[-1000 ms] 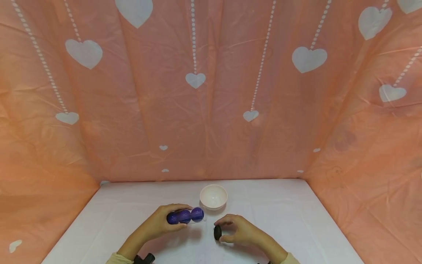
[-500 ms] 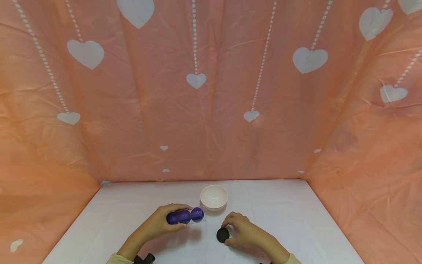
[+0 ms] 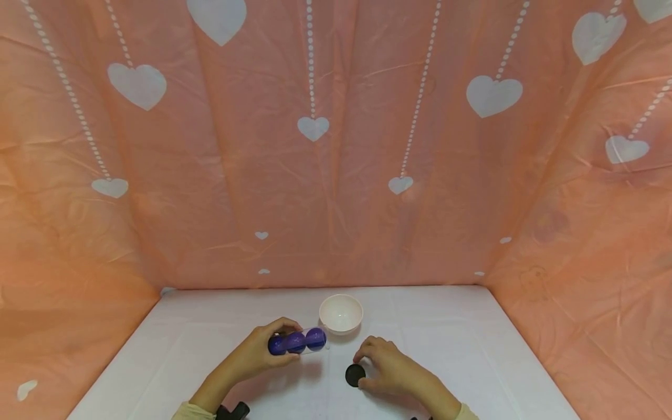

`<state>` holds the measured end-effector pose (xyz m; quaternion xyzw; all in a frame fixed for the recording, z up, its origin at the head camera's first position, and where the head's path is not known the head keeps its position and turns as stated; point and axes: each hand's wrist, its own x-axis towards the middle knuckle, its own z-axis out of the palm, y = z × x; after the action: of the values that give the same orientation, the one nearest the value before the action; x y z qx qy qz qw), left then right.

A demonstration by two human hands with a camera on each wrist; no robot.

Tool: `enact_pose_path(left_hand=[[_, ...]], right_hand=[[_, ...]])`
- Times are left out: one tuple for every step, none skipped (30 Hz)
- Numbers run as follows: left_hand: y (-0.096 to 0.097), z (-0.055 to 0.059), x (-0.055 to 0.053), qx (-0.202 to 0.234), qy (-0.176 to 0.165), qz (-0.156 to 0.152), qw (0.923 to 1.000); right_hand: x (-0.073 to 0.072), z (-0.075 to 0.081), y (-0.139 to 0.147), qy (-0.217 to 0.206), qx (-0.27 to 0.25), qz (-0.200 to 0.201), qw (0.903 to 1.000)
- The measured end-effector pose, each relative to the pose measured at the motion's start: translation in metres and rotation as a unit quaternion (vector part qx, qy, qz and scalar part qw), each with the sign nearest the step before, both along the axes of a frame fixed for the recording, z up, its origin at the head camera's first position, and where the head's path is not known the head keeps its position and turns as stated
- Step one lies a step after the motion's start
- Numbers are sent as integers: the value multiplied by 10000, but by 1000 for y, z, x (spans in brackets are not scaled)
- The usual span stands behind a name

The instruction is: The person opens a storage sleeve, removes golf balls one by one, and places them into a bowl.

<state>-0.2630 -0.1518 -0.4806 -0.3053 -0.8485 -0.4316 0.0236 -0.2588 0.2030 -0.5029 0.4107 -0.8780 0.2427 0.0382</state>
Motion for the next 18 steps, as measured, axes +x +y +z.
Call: enact_pose_path(left_hand=[[0,0,0,-2,12,-3,10000],[0,0,0,-6,33,-8,10000],[0,0,-1,-19,56,-8,10000],[0,0,-1,-30,78,-10,10000],[1,0,-1,-40,102,-12,9999],[1,0,-1,-47,117,-16,9999],[1,1,-2,-50,138,-19,9999],[1,1,-2,-54,158,-23,9999],[1,1,-2,-52,161,-23,9999],[1,1,-2,-48,166,-27,9998],[1,2,-2,-43,169,-28,9998],[1,2,-2,-38,167,-31,9998],[1,2,-2,-29,170,-33,9998],[1,2,-2,-30,175,-25,9998],[1,3,-2,-25,171,-17,9998],[1,3,-2,-25,173,-7,9998],[1,3,-2,-29,177,6,9998],[2,3,-2,-39,181,19,9998]], right_hand=[[0,1,0,0,-83,14,10000],[-1,2,-1,14,-196,29,9998],[-2,4,-2,-2,-347,34,9994],[-3,5,-3,-51,-551,33,9985],[-3,6,-4,-127,-782,30,9968],[-4,8,-5,-185,-1030,55,9945],[-5,10,-7,-220,-1294,102,9913],[-6,12,-8,-190,-1508,148,9883],[-7,13,-10,-173,-1716,199,9848],[-8,14,-12,-136,-1919,275,9809],[-9,15,-15,-107,-2116,360,9766],[-9,16,-17,-90,-2296,433,9723],[-10,17,-19,-85,-2451,484,9683],[-10,17,-21,-97,-2576,515,9648],[-11,17,-24,-168,-2706,545,9610],[-11,17,-25,-252,-2816,573,9575],[-11,17,-27,-336,-2895,582,9548],[-11,16,-29,-432,-2956,573,9526]])
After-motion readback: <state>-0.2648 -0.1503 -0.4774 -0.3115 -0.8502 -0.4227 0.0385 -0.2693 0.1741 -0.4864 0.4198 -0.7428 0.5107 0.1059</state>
